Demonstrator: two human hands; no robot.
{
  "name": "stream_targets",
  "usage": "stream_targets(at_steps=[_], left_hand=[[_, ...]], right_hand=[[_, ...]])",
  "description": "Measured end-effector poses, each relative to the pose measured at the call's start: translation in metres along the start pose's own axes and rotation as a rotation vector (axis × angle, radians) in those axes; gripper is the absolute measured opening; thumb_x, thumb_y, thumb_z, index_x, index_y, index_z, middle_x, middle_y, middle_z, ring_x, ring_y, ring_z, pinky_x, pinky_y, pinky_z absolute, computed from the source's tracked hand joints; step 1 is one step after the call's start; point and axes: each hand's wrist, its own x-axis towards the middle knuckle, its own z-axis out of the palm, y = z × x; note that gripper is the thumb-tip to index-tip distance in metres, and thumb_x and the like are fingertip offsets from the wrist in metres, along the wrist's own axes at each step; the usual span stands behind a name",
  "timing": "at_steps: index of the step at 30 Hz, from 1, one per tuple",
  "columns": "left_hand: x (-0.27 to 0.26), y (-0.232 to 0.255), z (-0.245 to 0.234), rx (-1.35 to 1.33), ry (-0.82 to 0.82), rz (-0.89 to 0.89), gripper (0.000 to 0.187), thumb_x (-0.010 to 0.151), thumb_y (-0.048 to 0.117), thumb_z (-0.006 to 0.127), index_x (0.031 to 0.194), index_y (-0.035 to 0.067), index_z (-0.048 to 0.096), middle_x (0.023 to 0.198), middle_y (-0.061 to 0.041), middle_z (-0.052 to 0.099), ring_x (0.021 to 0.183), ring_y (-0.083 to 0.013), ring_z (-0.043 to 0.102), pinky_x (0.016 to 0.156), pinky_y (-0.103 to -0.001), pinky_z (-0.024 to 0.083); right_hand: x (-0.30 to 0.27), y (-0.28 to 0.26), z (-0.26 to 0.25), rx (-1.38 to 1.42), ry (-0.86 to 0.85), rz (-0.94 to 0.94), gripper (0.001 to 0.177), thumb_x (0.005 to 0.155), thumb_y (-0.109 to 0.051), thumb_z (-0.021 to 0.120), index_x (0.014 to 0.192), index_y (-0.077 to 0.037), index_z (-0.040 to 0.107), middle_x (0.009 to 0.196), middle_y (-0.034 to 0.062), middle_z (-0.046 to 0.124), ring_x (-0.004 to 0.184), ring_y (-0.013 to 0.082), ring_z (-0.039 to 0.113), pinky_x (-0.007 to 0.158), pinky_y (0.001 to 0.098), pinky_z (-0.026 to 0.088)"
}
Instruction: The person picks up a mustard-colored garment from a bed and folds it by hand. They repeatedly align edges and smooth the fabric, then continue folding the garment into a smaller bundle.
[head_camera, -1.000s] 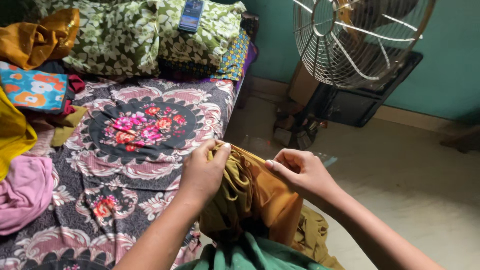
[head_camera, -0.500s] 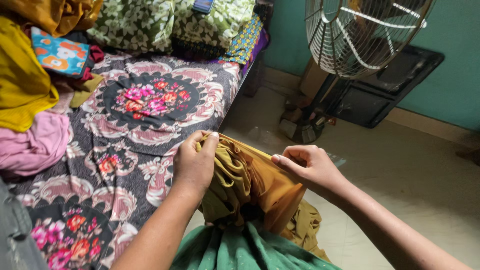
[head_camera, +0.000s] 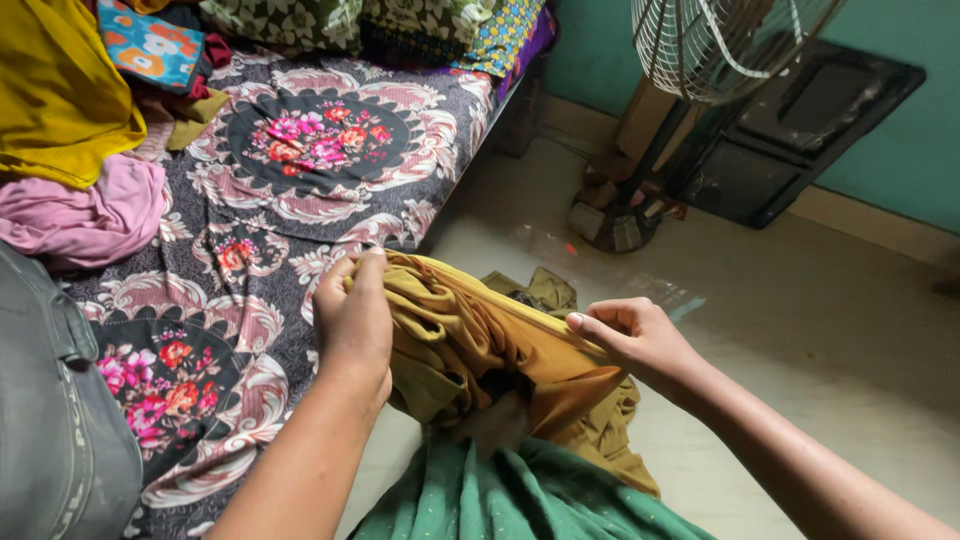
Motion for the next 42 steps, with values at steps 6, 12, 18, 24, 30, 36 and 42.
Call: stream_targets(at_steps=[6, 12, 18, 24, 30, 36, 42], left_hand=[[-0.021, -0.006, -0.007, -0.04, 0.051, -0.052, 0.02, 0.093, 0.025, 0.061, 0.083, 0.007, 0.061, 0.077, 0.0, 0.062, 0.07, -0.0099, 0.055, 0.067, -0.03, 0.048], [-0.049, -0.008, -0.001, 0.17, -0.043, 0.028, 0.026, 0.09, 0.033, 0.07, 0.087, 0.007, 0.07, 0.078, 0.001, 0.066, 0.07, -0.0078, 0.057, 0.067, -0.027, 0.049], [-0.079, -0.004, 0.023, 0.772, -0.276, 0.216, 0.033, 0.085, 0.043, 0.07, 0.095, 0.012, 0.078, 0.082, -0.01, 0.077, 0.077, -0.0231, 0.072, 0.073, -0.036, 0.055], [-0.12, -0.008, 0.059, 0.965, -0.55, 0.411, 0.025, 0.083, 0.039, 0.065, 0.095, 0.022, 0.079, 0.091, -0.015, 0.077, 0.091, -0.0354, 0.073, 0.081, -0.044, 0.056], [-0.139, -0.003, 0.074, 0.929, -0.752, 0.461, 0.042, 0.083, 0.038, 0.063, 0.125, 0.038, 0.072, 0.094, -0.012, 0.077, 0.091, -0.0329, 0.075, 0.082, -0.043, 0.057], [-0.135, -0.004, 0.075, 0.932, -0.801, 0.473, 0.031, 0.085, 0.041, 0.062, 0.108, 0.027, 0.078, 0.093, -0.012, 0.077, 0.09, -0.0329, 0.074, 0.078, -0.043, 0.057], [-0.13, -0.003, 0.067, 0.985, -0.763, 0.504, 0.031, 0.087, 0.042, 0.061, 0.102, 0.022, 0.079, 0.092, -0.012, 0.077, 0.089, -0.0345, 0.074, 0.079, -0.044, 0.057]], right_hand=[[-0.021, 0.039, -0.004, 0.021, -0.014, -0.066, 0.028, 0.091, -0.025, 0.067, 0.082, 0.001, 0.072, 0.062, -0.0035, 0.056, 0.061, 0.0039, 0.046, 0.053, 0.0256, 0.035], [-0.044, 0.041, -0.015, -0.044, 0.204, -0.153, 0.019, 0.092, -0.018, 0.064, 0.084, -0.002, 0.069, 0.065, -0.0028, 0.06, 0.061, 0.0035, 0.048, 0.053, 0.0248, 0.038], [-0.077, 0.003, -0.023, 0.04, 0.37, -0.148, 0.018, 0.096, -0.019, 0.063, 0.089, -0.003, 0.069, 0.069, -0.0029, 0.062, 0.062, 0.0032, 0.05, 0.054, 0.0241, 0.041], [-0.1, -0.024, -0.015, -0.065, 0.418, -0.259, 0.016, 0.095, -0.017, 0.067, 0.095, -0.002, 0.073, 0.071, -0.0012, 0.068, 0.065, 0.0017, 0.054, 0.057, 0.0229, 0.046], [-0.112, -0.028, -0.005, -0.097, 0.392, -0.301, 0.013, 0.091, -0.011, 0.069, 0.099, -0.004, 0.076, 0.074, -0.0003, 0.075, 0.064, 0.0012, 0.058, 0.057, 0.0227, 0.049], [-0.121, -0.026, -0.001, -0.115, 0.39, -0.323, 0.012, 0.091, -0.009, 0.069, 0.1, -0.004, 0.075, 0.074, 0.0009, 0.073, 0.062, 0.0047, 0.056, 0.055, 0.0249, 0.047], [-0.122, -0.029, 0.016, -0.086, 0.33, -0.401, 0.016, 0.09, -0.008, 0.069, 0.102, -0.004, 0.06, 0.071, 0.0032, 0.066, 0.062, 0.0063, 0.057, 0.054, 0.0279, 0.048]])
